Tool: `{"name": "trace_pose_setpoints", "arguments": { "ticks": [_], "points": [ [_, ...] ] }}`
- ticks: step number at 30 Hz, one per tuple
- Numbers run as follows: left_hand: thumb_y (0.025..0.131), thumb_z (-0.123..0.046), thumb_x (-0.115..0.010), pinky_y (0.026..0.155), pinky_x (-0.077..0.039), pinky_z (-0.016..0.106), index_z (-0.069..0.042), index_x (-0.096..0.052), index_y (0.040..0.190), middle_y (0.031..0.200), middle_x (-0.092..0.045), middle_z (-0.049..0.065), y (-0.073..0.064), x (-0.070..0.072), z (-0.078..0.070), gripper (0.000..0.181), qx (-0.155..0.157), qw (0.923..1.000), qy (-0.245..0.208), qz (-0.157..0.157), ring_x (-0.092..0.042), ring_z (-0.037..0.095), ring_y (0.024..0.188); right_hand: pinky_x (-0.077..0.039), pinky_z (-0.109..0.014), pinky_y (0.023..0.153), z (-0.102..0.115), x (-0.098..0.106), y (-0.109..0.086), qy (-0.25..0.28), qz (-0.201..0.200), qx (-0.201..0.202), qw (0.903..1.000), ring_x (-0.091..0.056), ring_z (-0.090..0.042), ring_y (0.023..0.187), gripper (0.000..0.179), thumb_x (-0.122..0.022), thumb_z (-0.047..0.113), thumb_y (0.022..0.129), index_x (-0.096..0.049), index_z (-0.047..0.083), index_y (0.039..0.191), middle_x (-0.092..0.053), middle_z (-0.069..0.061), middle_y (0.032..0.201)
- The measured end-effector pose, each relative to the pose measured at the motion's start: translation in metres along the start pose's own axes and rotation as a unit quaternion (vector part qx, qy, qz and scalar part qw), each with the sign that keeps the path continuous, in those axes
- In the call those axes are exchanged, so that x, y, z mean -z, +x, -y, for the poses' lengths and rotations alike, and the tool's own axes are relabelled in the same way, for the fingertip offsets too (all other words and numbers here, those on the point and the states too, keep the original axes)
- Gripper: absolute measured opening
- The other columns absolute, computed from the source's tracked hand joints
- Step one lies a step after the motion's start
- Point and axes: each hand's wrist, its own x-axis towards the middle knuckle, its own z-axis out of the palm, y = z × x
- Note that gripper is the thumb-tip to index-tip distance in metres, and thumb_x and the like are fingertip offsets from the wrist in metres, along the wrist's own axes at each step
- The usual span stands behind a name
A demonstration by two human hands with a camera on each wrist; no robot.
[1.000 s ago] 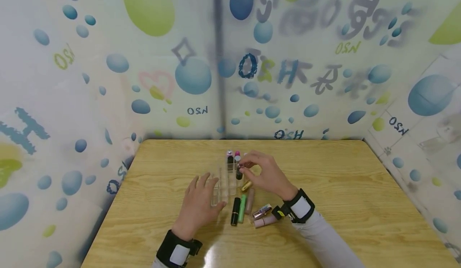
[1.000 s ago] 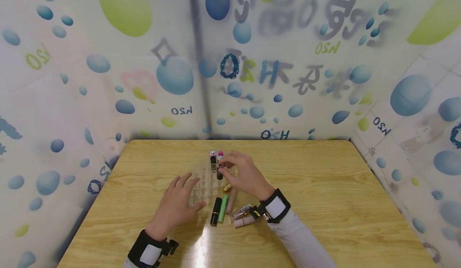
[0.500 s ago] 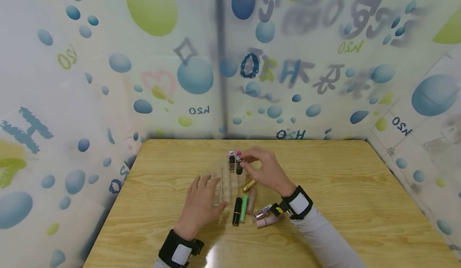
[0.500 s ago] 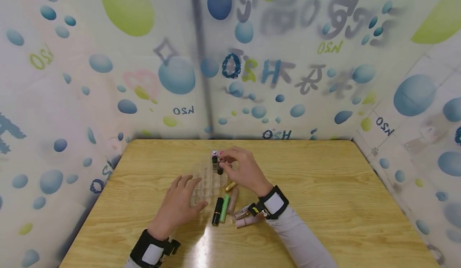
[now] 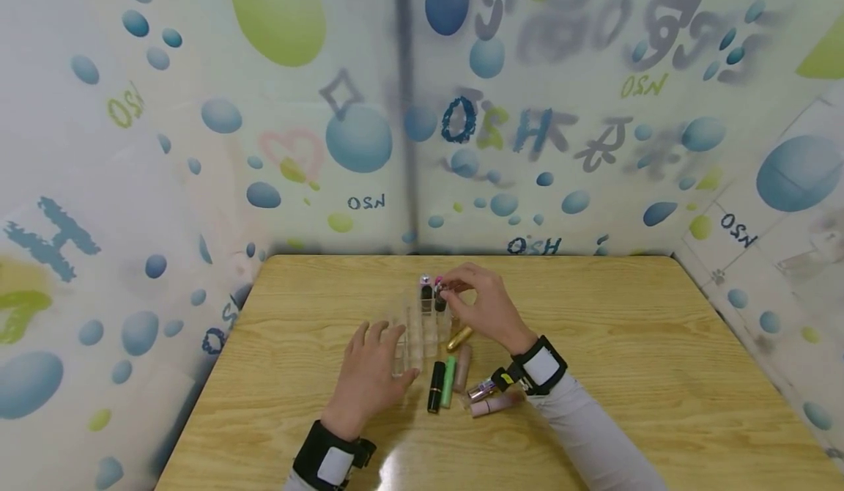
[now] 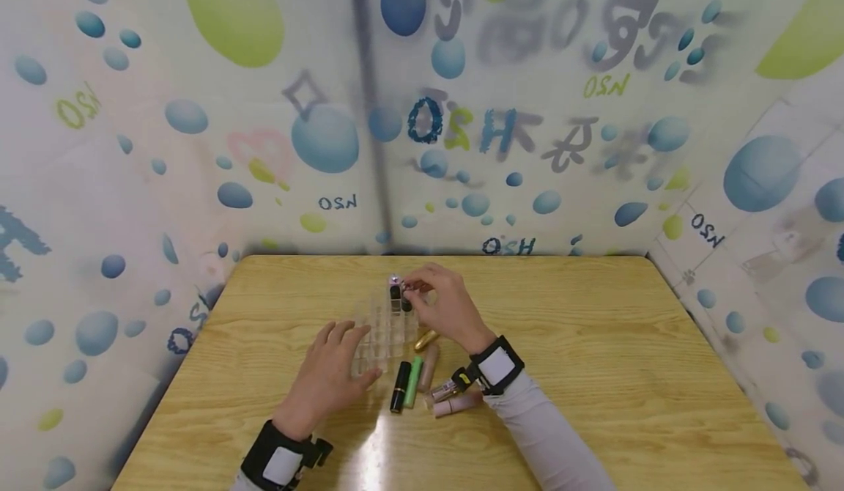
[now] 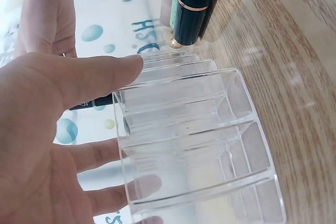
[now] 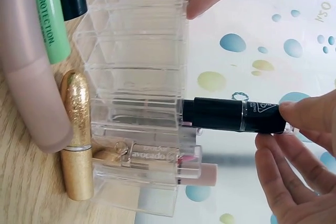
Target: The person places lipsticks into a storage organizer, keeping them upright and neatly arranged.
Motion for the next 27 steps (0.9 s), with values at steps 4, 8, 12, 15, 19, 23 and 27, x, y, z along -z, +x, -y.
{"name": "trace_pose_setpoints", "arguments": {
  "ticks": [4,8,12,15,19,23,27],
  "points": [
    [0.084,-0.043,-0.081,0.108,-0.040,0.068,-0.007,-0.061,0.141,0.143,-0.055,0.027,0.000,0.000,0.000,0.071,0.000,1.0000,0.003,0.001,-0.044,0.055,0.136,-0.062,-0.039,0.079,-0.004,-0.002,0.000,-0.009,-0.004,-0.005,0.9999,-0.071,-0.015,0.090,0.020,-0.073,0.012,0.094,-0.077,0.001,0.110,-0.072,-0.005,0.106],
    [0.083,-0.043,-0.081,0.108,-0.040,0.068,-0.007,-0.061,0.140,0.142,-0.056,0.027,0.000,0.000,0.000,0.070,-0.007,0.9999,0.005,-0.008,-0.045,0.055,0.135,-0.062,-0.041,0.078,-0.007,-0.004,0.000,-0.011,-0.013,-0.001,0.9999,-0.071,-0.017,0.090,0.019,-0.074,0.010,0.093,-0.077,0.001,0.109,-0.072,-0.006,0.106],
    [0.083,-0.042,-0.082,0.108,-0.040,0.068,-0.006,-0.062,0.140,0.142,-0.056,0.028,0.001,0.000,0.000,0.070,-0.012,0.9998,0.008,-0.014,-0.046,0.054,0.135,-0.063,-0.042,0.078,-0.010,-0.005,0.000,-0.009,-0.014,-0.002,0.9999,-0.071,-0.017,0.088,0.018,-0.075,0.010,0.092,-0.077,0.001,0.108,-0.072,-0.006,0.105],
    [0.083,-0.043,-0.082,0.109,-0.040,0.067,-0.007,-0.062,0.140,0.142,-0.056,0.027,0.001,0.000,0.000,0.070,-0.009,0.9999,0.008,-0.010,-0.046,0.054,0.135,-0.063,-0.040,0.078,-0.011,-0.007,-0.001,-0.008,-0.007,-0.011,0.9999,-0.071,-0.016,0.087,0.018,-0.075,0.010,0.092,-0.077,0.001,0.108,-0.072,-0.005,0.105],
    [0.083,-0.043,-0.082,0.109,-0.039,0.067,-0.007,-0.062,0.140,0.143,-0.056,0.027,0.001,0.000,0.000,0.071,-0.005,0.9999,0.007,-0.005,-0.045,0.054,0.136,-0.062,-0.032,0.078,-0.013,-0.010,-0.002,-0.015,0.008,-0.030,0.9994,-0.071,-0.013,0.088,0.017,-0.074,0.011,0.093,-0.077,0.002,0.107,-0.072,-0.003,0.105],
    [0.083,-0.044,-0.081,0.109,-0.039,0.067,-0.007,-0.061,0.140,0.143,-0.056,0.027,0.001,-0.001,0.000,0.071,-0.003,0.9999,0.011,-0.003,-0.045,0.053,0.136,-0.061,-0.029,0.078,-0.015,-0.013,-0.003,-0.022,0.018,-0.044,0.9986,-0.070,-0.011,0.088,0.016,-0.074,0.013,0.094,-0.078,0.004,0.106,-0.072,0.000,0.104],
    [0.083,-0.044,-0.081,0.109,-0.040,0.067,-0.008,-0.062,0.140,0.143,-0.056,0.026,0.000,-0.002,0.000,0.070,-0.001,0.9999,0.012,-0.004,-0.045,0.054,0.136,-0.062,-0.030,0.077,-0.015,-0.015,-0.004,-0.021,0.022,-0.047,0.9984,-0.070,-0.011,0.087,0.016,-0.074,0.013,0.094,-0.078,0.003,0.105,-0.072,0.000,0.103]
  ]
}}
